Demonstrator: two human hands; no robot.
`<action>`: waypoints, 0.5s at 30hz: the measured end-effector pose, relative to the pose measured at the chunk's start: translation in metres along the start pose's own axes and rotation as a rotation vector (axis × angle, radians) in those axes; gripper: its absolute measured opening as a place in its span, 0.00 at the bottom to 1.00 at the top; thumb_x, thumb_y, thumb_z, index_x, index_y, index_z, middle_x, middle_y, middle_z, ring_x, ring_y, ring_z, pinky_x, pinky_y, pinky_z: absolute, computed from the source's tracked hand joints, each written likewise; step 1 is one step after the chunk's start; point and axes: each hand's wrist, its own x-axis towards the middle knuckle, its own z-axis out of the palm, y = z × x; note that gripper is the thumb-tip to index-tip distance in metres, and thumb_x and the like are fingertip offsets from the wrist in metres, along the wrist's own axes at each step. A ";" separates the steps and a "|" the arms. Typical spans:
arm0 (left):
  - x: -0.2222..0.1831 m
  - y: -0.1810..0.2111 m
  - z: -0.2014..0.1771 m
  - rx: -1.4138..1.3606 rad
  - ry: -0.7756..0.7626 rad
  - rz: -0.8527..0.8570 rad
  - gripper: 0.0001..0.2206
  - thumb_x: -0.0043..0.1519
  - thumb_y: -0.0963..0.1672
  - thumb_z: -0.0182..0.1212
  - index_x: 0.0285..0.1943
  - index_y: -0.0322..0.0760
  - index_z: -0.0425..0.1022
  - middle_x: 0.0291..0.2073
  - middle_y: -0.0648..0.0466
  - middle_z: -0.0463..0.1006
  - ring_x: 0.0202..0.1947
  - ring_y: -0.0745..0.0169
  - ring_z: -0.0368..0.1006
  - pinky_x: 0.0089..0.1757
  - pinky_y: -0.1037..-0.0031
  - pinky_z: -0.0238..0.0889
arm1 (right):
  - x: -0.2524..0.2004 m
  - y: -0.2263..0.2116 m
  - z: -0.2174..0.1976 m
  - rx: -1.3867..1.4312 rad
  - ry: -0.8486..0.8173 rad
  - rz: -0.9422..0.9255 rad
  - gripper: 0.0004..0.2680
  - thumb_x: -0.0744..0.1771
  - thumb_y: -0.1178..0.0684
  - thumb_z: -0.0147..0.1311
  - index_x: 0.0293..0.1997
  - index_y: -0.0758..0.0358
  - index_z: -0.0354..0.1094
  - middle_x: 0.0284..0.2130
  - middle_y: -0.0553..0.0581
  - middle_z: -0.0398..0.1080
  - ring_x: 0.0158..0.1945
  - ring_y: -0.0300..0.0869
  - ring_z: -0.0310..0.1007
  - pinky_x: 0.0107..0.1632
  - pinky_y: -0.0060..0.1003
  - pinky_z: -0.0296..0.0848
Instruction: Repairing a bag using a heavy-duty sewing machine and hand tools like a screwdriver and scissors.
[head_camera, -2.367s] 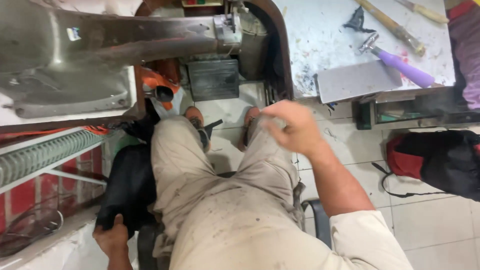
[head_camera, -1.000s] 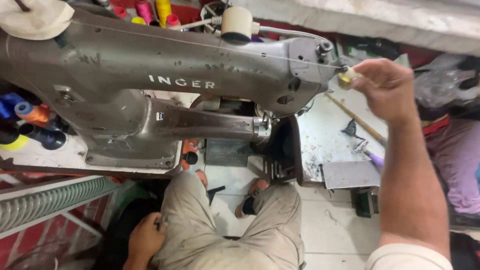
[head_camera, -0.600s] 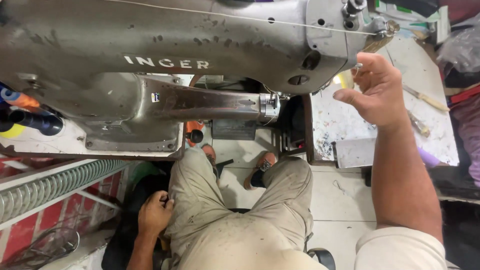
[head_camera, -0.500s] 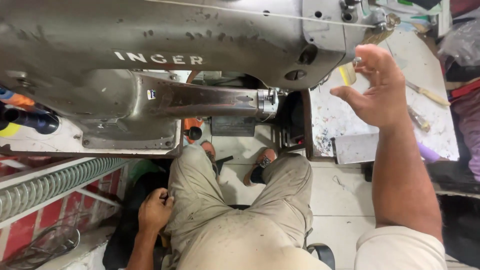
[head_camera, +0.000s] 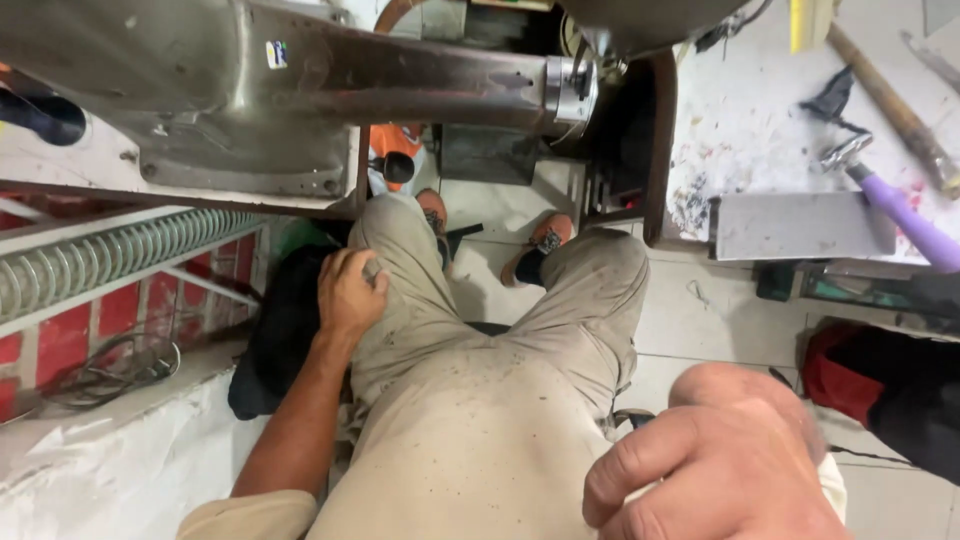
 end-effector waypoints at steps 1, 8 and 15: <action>0.008 0.003 0.008 -0.018 0.118 0.075 0.16 0.51 0.45 0.70 0.48 0.43 0.79 0.41 0.50 0.77 0.44 0.42 0.76 0.45 0.56 0.71 | 0.003 -0.005 0.008 -0.044 -0.006 -0.090 0.17 0.61 0.58 0.40 0.30 0.92 0.72 0.36 0.83 0.84 0.35 0.56 0.80 0.34 0.34 0.72; -0.018 0.019 0.025 -0.007 0.135 0.094 0.20 0.46 0.43 0.73 0.49 0.41 0.77 0.51 0.46 0.76 0.53 0.38 0.74 0.52 0.50 0.67 | 0.003 -0.038 0.052 -0.325 -0.028 -0.662 0.14 0.65 0.55 0.40 0.27 0.81 0.67 0.28 0.73 0.74 0.27 0.53 0.69 0.34 0.38 0.75; -0.024 0.017 0.028 0.061 0.096 0.188 0.20 0.47 0.43 0.73 0.48 0.34 0.77 0.61 0.35 0.69 0.62 0.28 0.65 0.60 0.45 0.59 | 0.003 -0.073 0.077 -0.594 -0.142 -1.388 0.14 0.69 0.52 0.39 0.24 0.67 0.60 0.19 0.62 0.61 0.18 0.51 0.55 0.33 0.44 0.79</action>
